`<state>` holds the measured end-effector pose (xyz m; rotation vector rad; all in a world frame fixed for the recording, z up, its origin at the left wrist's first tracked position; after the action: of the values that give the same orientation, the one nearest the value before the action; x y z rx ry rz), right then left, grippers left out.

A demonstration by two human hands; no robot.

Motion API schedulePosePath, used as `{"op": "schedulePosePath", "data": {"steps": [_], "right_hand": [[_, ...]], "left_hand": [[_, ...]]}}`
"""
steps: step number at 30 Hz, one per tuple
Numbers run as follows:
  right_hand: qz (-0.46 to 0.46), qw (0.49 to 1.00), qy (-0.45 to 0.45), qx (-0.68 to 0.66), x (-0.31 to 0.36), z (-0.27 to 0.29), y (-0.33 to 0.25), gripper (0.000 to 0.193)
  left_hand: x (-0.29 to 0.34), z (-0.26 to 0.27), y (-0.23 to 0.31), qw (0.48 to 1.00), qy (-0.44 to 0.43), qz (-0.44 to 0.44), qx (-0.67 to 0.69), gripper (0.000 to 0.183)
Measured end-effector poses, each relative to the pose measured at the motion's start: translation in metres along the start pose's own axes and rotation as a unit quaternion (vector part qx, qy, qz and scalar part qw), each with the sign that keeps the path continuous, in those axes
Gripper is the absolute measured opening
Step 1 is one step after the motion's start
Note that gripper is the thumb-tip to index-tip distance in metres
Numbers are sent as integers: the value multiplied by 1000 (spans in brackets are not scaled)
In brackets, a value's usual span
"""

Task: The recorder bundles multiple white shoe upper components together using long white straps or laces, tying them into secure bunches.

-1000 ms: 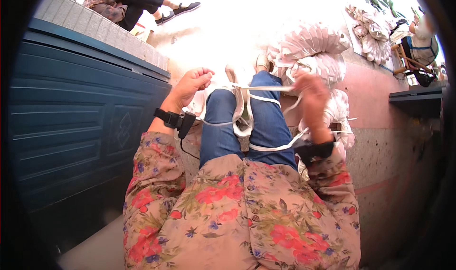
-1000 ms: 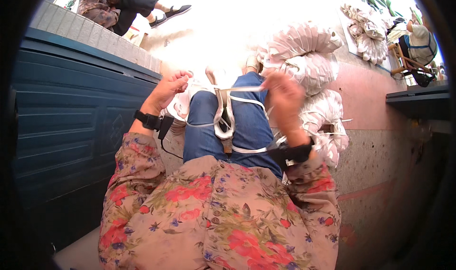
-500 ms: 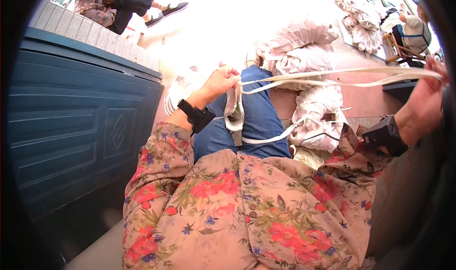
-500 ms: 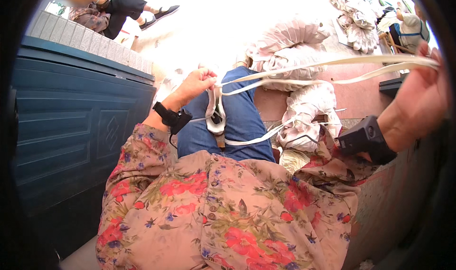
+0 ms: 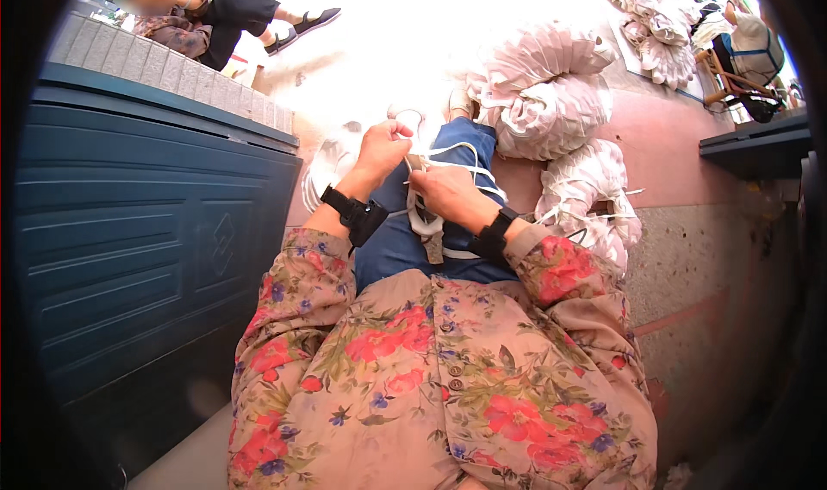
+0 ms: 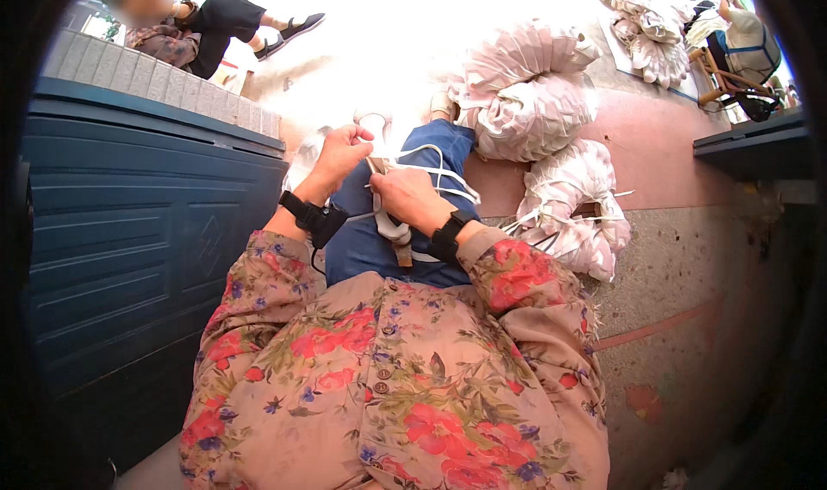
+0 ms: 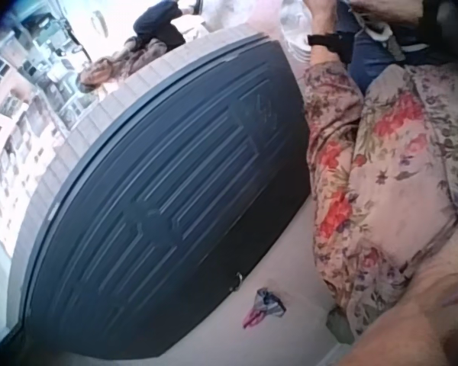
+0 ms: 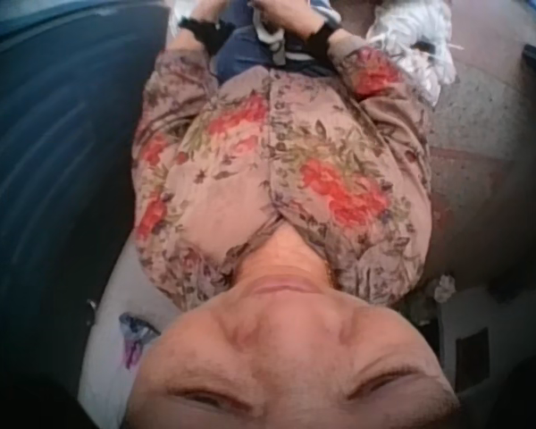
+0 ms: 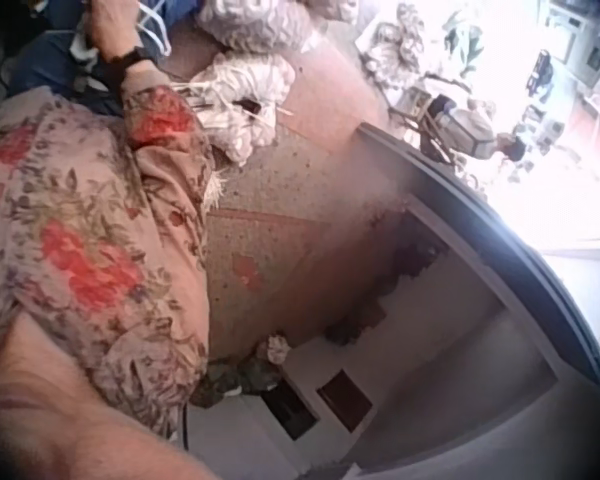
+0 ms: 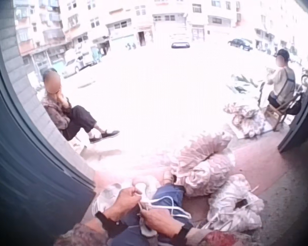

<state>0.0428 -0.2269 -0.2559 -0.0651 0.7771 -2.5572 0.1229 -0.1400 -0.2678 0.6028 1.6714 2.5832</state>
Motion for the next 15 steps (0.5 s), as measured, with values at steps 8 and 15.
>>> {"op": "schedulePosePath", "data": {"steps": [8, 15], "right_hand": [[0, 997, -32, 69, -10, -1, 2, 7], [1, 990, -28, 137, -14, -11, 8, 9]], "left_hand": [[0, 7, -13, 993, -6, 18, 114, 19], [11, 9, -6, 982, -19, 20, 187, 19]]}}
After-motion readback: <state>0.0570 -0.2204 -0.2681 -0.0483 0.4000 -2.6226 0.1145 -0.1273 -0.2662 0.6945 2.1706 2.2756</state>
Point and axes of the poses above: each hand's wrist, its own x-axis away from the middle knuckle, its own z-axis out of the back of the hand, y = z × x, the point moved 8 cm from there along -x, towards the middle knuckle, and after that the axes turned 4 degrees about x, right-handed, at the moved point
